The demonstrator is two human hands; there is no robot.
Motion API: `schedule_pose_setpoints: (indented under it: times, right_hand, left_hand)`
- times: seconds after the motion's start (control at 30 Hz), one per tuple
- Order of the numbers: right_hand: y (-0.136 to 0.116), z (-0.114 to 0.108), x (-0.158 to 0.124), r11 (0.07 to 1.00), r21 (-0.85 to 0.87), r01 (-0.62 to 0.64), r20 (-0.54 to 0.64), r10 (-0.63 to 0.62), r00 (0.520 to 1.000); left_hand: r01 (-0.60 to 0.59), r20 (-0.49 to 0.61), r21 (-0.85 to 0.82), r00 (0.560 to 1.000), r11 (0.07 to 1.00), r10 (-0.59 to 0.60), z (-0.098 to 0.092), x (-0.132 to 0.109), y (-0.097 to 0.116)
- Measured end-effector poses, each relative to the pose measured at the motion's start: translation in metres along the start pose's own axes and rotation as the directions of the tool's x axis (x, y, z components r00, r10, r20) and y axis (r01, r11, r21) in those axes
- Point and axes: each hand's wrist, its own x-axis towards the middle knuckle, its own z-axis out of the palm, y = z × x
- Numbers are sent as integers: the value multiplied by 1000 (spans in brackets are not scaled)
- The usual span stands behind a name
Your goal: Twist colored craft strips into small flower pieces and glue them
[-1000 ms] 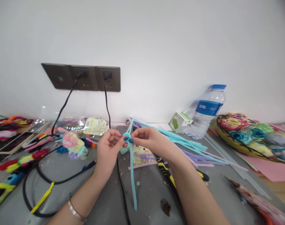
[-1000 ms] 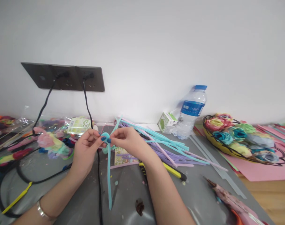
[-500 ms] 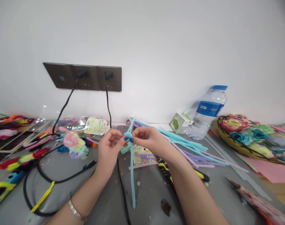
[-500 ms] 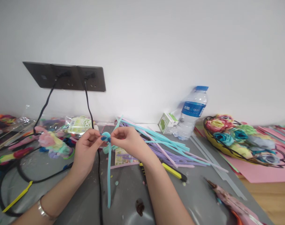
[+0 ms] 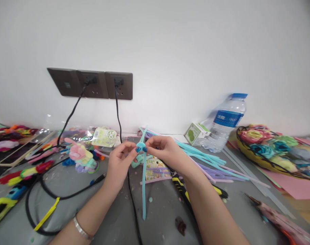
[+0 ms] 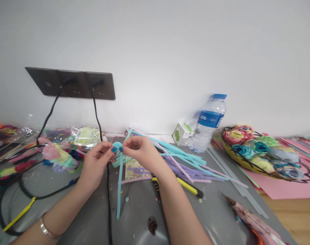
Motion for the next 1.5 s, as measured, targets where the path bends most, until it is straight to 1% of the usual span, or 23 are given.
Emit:
schedule_pose_setpoints:
  times: [0.1, 0.2, 0.37, 0.6, 0.97, 1.3, 1.5]
  right_hand:
    - [1, -1, 1, 1000, 9, -11, -6, 11, 1000]
    - [2, -1, 1, 999, 26, -25, -2, 25, 1000]
    - [2, -1, 1, 997, 61, -40, 12, 40, 999]
    - [2, -2, 1, 991, 121, -61, 35, 57, 998]
    - [9, -6, 1, 986, 154, -60, 64, 50, 997]
    - [8, -5, 1, 980, 182, -75, 70, 63, 996]
    - [8, -5, 1, 979, 184, -89, 70, 78, 995]
  left_hand:
    - [12, 38, -13, 999, 1000, -11, 0, -1, -1]
    - [13, 49, -14, 999, 1000, -12, 1, -1, -1]
    - [4, 43, 12, 999, 1000, -4, 0, -2, -1]
    - [30, 22, 3, 999, 1000, -30, 3, -3, 1]
    - [42, 10, 27, 999, 999, -42, 4, -4, 1]
    - [82, 25, -41, 996, 996, -81, 5, -4, 0]
    - [91, 26, -49, 996, 995, -90, 6, -4, 0]
